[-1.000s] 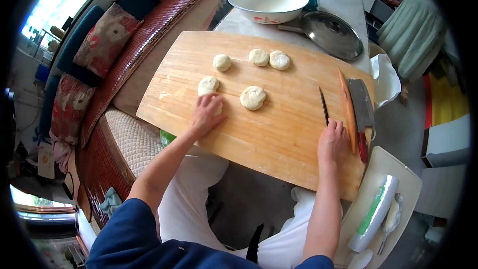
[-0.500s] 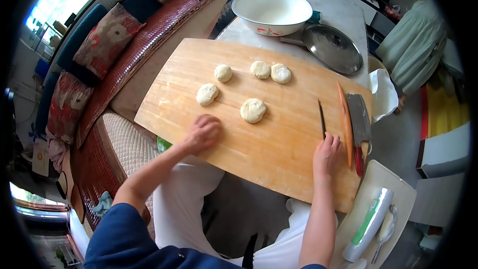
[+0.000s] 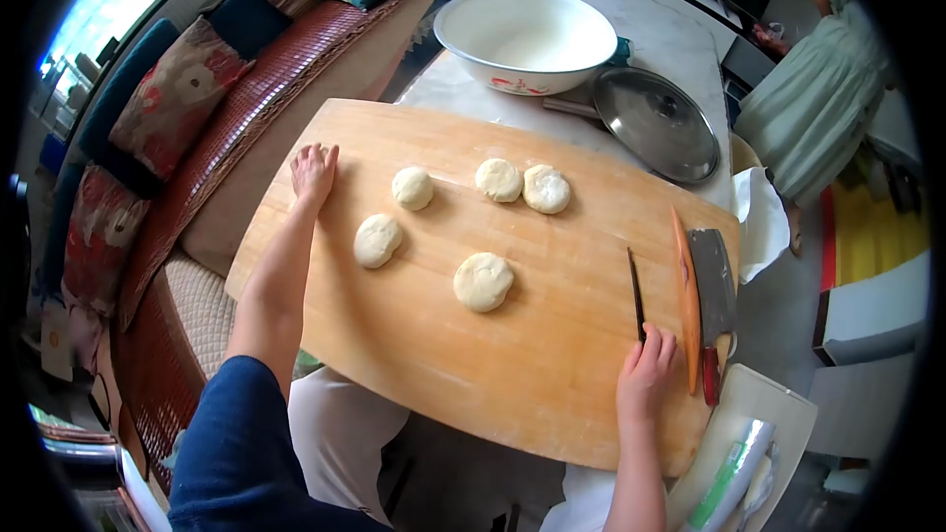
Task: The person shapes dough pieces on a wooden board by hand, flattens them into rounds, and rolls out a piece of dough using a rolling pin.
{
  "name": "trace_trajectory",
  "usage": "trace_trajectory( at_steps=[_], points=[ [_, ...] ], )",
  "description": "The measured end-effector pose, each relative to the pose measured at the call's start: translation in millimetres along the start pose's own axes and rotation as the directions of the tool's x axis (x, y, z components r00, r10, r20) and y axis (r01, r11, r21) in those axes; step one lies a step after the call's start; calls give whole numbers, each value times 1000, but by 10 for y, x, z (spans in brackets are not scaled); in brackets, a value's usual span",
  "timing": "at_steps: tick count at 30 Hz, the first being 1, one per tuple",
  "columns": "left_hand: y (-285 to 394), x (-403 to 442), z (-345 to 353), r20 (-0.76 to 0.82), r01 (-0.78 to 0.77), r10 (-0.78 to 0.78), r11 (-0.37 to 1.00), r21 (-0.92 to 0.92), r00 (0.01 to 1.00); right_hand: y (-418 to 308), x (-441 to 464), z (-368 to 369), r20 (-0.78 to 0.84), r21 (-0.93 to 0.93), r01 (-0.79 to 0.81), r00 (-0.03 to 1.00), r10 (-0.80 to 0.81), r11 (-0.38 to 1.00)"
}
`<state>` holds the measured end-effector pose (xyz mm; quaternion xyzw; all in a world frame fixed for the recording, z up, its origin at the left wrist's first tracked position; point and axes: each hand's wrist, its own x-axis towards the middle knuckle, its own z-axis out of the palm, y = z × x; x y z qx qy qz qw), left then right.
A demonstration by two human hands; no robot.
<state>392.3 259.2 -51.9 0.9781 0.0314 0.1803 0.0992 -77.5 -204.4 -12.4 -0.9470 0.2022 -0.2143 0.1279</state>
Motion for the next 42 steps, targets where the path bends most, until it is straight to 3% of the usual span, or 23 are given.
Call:
trace_trajectory(
  at_steps=[3, 6, 10, 12, 13, 14, 15, 17, 19, 21, 22, 26, 29, 31, 33, 36, 39, 41, 42],
  points=[
    [576, 307, 155, 79, -76, 85, 992, -100, 993, -8, 7, -8, 20, 38, -30, 999, 29, 999],
    [1160, 437, 297, 116, -322, 341, 934, -156, 933, -38, 28, -28, 19, 23, -21, 1000, 21, 999],
    [2017, 41, 251, 116, -514, 557, 814, -270, 822, -59, 33, -55, 25, 36, -32, 999, 31, 999],
    [2345, -116, 283, 144, -674, 734, 670, -311, 663, -64, 38, -33, 11, 60, -30, 1000, 29, 998],
    [2519, -211, 191, 257, -681, 759, 650, -336, 598, -64, 43, -35, 0, 60, -23, 1000, 23, 998],
    [2650, -327, 198, 212, -728, 812, 582, -361, 544, -54, 42, -39, -9, 61, -16, 1000, 17, 998],
    [2720, -359, 150, 251, -950, 940, 274, -148, 232, -41, 31, -35, -16, 71, -15, 1000, 16, 997],
    [2791, -668, 146, 127, -924, 965, 259, -282, 231, -31, 25, -27, -35, 102, -10, 999, 13, 995],
    [2804, -1017, -144, 126, -913, 982, 178, -366, 140, -31, 17, -52, -15, 123, -15, 1000, 17, 992],
    [2683, -1342, -252, 98, -839, 965, 260, -478, 243, 0, 16, -56, -9, 143, -12, 1000, 13, 990],
    [2628, -1380, -501, 197, -789, 969, 239, -566, 152, 23, 10, -41, -10, 155, -9, 1000, 11, 988],
    [2396, -1369, -925, 287, -895, 952, 216, -389, 105, 33, -6, -55, -7, 138, 5, 1000, -4, 990],
    [2228, -867, -748, 347, -837, 861, 473, -277, 372, 8, -3, -75, -1, 138, -8, 1000, 8, 990],
    [1946, -437, -487, 250, -560, 809, 558, -613, 533, 2, 11, -89, -2, 122, -9, 1000, 10, 992],
    [1709, -173, -490, 373, -339, 686, 668, -662, 624, -1, 9, -52, -2, 139, -15, 1000, 15, 990],
    [1386, -211, -696, 604, -177, 537, 815, -551, 589, 60, 6, 13, -5, 175, -24, 1000, 26, 984],
    [1164, -726, -679, 426, -449, 519, 855, -259, 741, 79, 3, 29, -9, 178, -24, 1000, 26, 984],
    [1167, -1118, -736, 228, -459, 539, 827, -324, 811, 81, -3, 44, -15, 202, -34, 999, 37, 979],
    [1231, -1226, -861, 138, -550, 634, 743, -381, 760, 78, 1, 48, -16, 195, -33, 999, 37, 980]
  ],
)
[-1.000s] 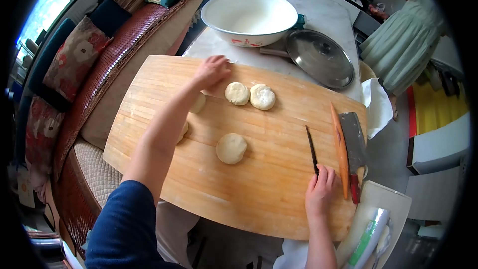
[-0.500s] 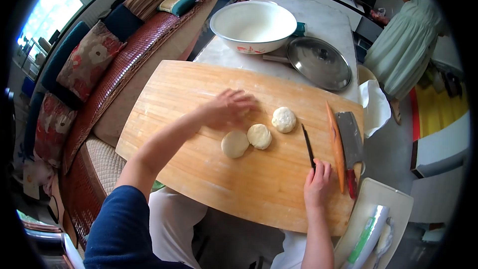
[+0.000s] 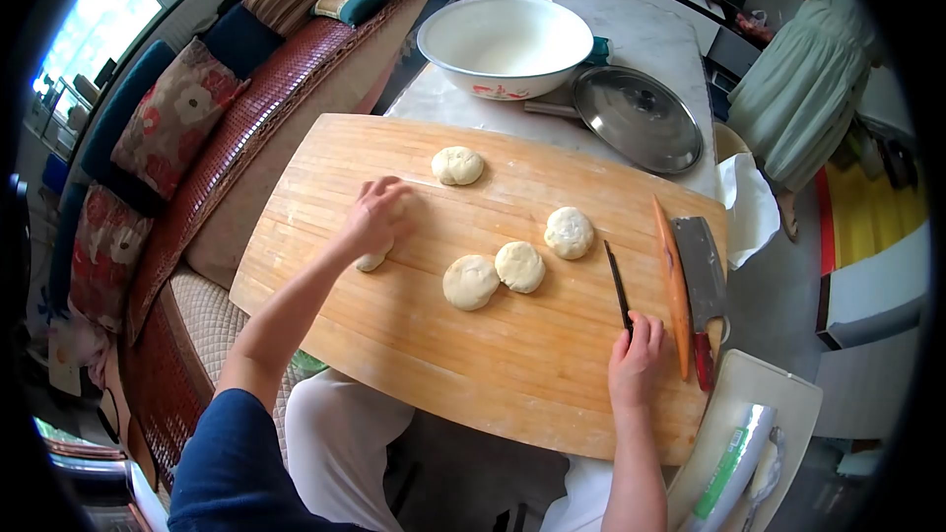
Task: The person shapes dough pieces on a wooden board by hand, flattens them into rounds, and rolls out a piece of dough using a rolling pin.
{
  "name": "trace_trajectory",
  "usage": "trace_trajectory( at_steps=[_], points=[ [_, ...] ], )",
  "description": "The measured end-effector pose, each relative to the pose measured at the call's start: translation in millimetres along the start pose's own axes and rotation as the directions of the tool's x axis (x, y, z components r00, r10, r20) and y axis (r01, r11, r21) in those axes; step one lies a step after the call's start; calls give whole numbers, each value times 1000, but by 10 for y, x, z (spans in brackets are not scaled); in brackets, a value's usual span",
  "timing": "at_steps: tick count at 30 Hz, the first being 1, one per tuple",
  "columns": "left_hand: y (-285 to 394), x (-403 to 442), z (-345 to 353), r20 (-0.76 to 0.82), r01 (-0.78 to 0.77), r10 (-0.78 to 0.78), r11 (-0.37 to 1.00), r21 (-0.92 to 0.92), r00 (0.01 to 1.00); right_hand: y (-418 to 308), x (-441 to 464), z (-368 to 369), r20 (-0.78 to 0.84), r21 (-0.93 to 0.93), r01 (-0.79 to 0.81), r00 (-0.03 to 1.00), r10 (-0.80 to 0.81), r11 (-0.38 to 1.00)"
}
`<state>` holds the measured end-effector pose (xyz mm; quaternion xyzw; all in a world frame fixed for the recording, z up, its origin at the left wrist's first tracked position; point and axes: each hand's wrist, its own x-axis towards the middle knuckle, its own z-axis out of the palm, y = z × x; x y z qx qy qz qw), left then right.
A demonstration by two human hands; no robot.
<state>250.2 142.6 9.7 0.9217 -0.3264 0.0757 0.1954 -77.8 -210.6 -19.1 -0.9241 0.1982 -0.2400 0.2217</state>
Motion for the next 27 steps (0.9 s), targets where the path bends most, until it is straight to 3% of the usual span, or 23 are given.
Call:
trace_trajectory(
  at_steps=[3, 4, 7, 9, 10, 14, 16, 20, 23, 25, 27],
  points=[
    [-397, 220, 198, 26, -73, 77, 986, -151, 997, -6, 6, -9, 7, -26, 1, 1000, -1, 1000],
    [-543, 344, 243, -73, -86, 77, 988, -129, 994, -21, 13, -16, 9, -38, -1, 1000, 1, 999],
    [-949, 775, 385, -283, 180, -198, 980, -88, 939, -62, 24, -45, 12, -65, -1, 1000, 2, 998],
    [-1261, 1079, 567, -430, 281, -259, 960, -13, 865, -75, 26, -58, 18, -72, -3, 1000, 5, 997],
    [-1128, 1171, 527, -460, 415, -357, 909, 26, 813, -79, 32, -59, 22, -68, -6, 1000, 7, 998],
    [-888, 1581, 665, -389, 518, -466, 854, 36, 795, -120, 52, -51, 14, -77, -9, 1000, 10, 997],
    [-687, 1733, 819, -328, 313, -285, 949, 36, 901, -120, 55, -24, 9, -67, -13, 1000, 13, 998],
    [-159, 1814, 1162, -273, -90, 35, 978, -190, 961, -109, 65, -18, 15, -49, -27, 999, 28, 998],
    [125, 1523, 1073, -92, -197, 180, 951, -239, 979, -125, 55, -31, 12, -38, -24, 1000, 24, 999],
    [318, 1124, 954, -109, -329, 312, 910, -253, 944, -126, 60, -36, 4, -28, -16, 1000, 16, 999],
    [520, 697, 726, -16, -332, 345, 889, -315, 939, -119, 55, -31, 2, -13, -12, 1000, 12, 1000]
  ],
)
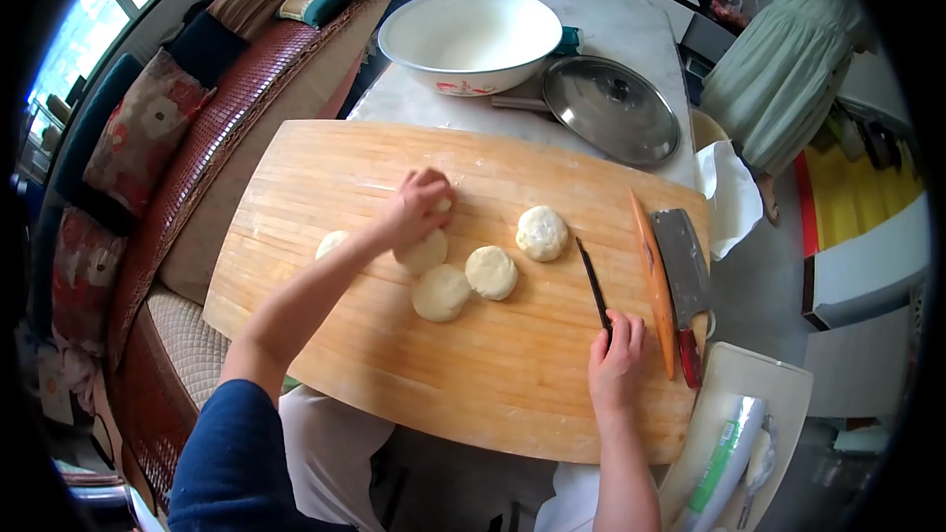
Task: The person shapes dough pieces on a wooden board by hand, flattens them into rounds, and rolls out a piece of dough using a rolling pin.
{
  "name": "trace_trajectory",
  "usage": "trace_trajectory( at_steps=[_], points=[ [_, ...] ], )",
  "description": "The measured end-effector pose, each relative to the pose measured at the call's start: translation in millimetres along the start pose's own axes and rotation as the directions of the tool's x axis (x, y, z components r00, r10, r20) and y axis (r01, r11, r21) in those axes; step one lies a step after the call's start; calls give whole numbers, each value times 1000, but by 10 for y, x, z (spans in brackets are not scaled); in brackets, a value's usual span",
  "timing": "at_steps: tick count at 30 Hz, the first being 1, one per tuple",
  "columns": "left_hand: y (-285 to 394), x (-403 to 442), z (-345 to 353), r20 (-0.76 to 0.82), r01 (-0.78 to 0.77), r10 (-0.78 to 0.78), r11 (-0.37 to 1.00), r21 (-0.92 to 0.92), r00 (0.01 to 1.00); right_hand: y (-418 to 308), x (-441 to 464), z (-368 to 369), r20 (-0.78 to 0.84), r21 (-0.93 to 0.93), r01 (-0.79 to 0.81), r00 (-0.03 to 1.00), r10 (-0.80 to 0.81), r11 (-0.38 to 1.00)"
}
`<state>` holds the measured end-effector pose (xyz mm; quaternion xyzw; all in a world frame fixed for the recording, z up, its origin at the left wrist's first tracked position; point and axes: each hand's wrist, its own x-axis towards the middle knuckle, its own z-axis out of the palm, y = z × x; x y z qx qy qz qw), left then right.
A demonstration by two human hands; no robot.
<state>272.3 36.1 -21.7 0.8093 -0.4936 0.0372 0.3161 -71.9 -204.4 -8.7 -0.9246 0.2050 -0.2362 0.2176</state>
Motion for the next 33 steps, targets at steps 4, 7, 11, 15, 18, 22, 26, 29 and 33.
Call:
trace_trajectory(
  at_steps=[4, 7, 11, 15, 18, 22, 26, 29, 33],
  points=[
    [-97, -337, -288, -89, 35, -30, 998, 48, 996, 0, -13, 3, 5, 5, -5, 1000, 5, 1000],
    [-651, -442, -599, -296, 387, -360, 921, 37, 885, 1, -3, -24, 13, -13, -6, 1000, 6, 1000],
    [-1420, -428, -795, -536, 678, -466, 665, 313, 704, -17, 2, 1, -10, -46, 9, 1000, -9, 999],
    [-1194, 80, -492, -479, 662, -508, 712, 235, 716, -4, 13, 55, -26, -44, 17, 999, -19, 999],
    [-640, 506, 95, -361, 387, -301, 901, 195, 883, 2, 15, 75, -19, -44, -7, 1000, 6, 999],
    [289, 668, 587, -163, 214, -196, 972, 100, 967, 3, 6, 79, -10, -91, -7, 1000, 6, 996],
    [680, 302, 523, -114, 66, -53, 991, 117, 992, 14, 23, 51, -3, -92, -7, 1000, 7, 996],
    [350, -2, 147, -188, 123, -81, 967, 222, 979, 33, 6, 61, -32, -70, 8, 999, -10, 998],
    [-681, -286, -354, -396, 514, -401, 824, 238, 826, 26, -6, 61, -39, -60, 4, 999, -6, 998]
  ],
)
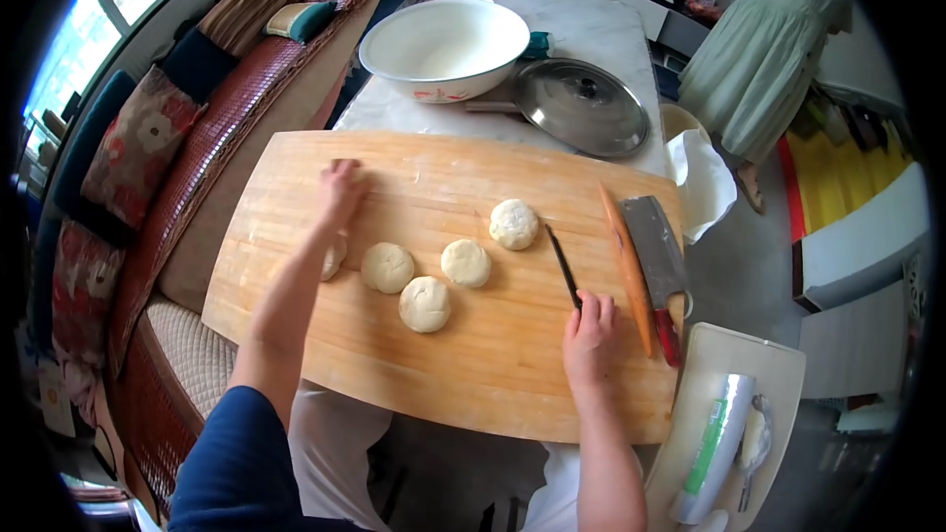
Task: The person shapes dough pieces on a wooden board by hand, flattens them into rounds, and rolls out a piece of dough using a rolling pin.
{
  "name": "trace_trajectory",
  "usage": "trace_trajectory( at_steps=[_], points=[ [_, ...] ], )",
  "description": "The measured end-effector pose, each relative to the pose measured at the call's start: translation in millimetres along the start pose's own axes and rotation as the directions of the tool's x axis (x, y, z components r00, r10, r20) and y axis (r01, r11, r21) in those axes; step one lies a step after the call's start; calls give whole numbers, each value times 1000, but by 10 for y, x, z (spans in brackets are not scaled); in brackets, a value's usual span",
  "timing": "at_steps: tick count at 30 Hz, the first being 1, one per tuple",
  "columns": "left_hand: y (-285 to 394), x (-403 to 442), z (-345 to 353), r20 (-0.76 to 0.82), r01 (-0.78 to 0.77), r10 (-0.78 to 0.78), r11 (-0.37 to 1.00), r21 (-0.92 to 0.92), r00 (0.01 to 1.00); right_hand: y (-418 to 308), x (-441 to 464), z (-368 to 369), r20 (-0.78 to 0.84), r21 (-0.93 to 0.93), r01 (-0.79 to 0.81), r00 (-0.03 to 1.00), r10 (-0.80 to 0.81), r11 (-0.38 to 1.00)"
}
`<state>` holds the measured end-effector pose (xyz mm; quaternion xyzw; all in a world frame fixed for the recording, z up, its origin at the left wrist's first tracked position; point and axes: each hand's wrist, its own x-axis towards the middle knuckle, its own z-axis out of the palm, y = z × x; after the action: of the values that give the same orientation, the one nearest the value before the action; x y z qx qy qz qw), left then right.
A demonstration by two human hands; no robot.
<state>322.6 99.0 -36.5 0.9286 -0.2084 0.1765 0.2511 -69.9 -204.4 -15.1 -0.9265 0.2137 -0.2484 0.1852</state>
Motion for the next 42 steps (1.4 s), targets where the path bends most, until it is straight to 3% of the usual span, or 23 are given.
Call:
trace_trajectory(
  at_steps=[3, 5, 7, 10, 13, 16, 18, 19, 21, 23, 27, 31, 33, 35, 42],
  points=[
    [-542, 198, -36, -74, 225, -214, 953, 202, 974, 7, -9, 37, -28, -13, 6, 1000, -6, 1000],
    [-579, 330, 111, -58, 204, -196, 959, 195, 979, 11, -13, 53, -37, -1, 8, 999, -8, 1000],
    [-37, 372, 202, 16, 212, -216, 968, 131, 976, 28, -6, 67, -42, 18, 25, 999, -24, 1000],
    [758, 264, 665, 76, -86, 101, 980, -180, 992, 32, 9, 39, 4, 35, 17, 1000, -17, 999],
    [1475, -22, 708, 121, -405, 485, 822, -400, 866, 25, 19, 27, 20, 35, 14, 1000, -14, 999],
    [1400, 73, 482, 74, -578, 596, 797, -175, 799, -3, 17, 25, 35, 15, -17, 999, 16, 1000],
    [759, 356, 676, 61, -474, 483, 872, -122, 873, 1, 14, 34, 36, 6, -19, 999, 19, 1000],
    [502, 439, 477, 30, -339, 348, 928, -154, 937, 7, 17, 38, 33, 8, -15, 999, 14, 1000],
    [-417, 672, 492, -100, -285, 300, 948, 143, 949, 7, 20, 47, 28, 12, -9, 1000, 9, 1000],
    [-1040, 746, 104, 18, 22, -26, 982, 189, 999, -6, 36, 50, 33, 2, -22, 999, 22, 1000],
    [-1483, 409, -566, -18, 258, -263, 924, 281, 965, -43, 53, 40, 31, -34, -6, 1000, 7, 999],
    [-1097, -68, -677, 3, 106, -106, 993, 48, 994, -44, 51, 26, 42, -47, 1, 999, 1, 999],
    [-746, -271, -664, 54, -96, 100, 993, -67, 994, -24, 43, 25, 44, -46, -3, 999, 5, 999],
    [-369, -336, -635, 157, -135, 165, 973, -189, 974, -23, 15, 25, 40, -46, -3, 999, 5, 999],
    [566, 140, 337, 147, -190, 219, 964, -186, 965, -34, 28, 65, 6, -57, 13, 1000, -13, 998]
  ],
)
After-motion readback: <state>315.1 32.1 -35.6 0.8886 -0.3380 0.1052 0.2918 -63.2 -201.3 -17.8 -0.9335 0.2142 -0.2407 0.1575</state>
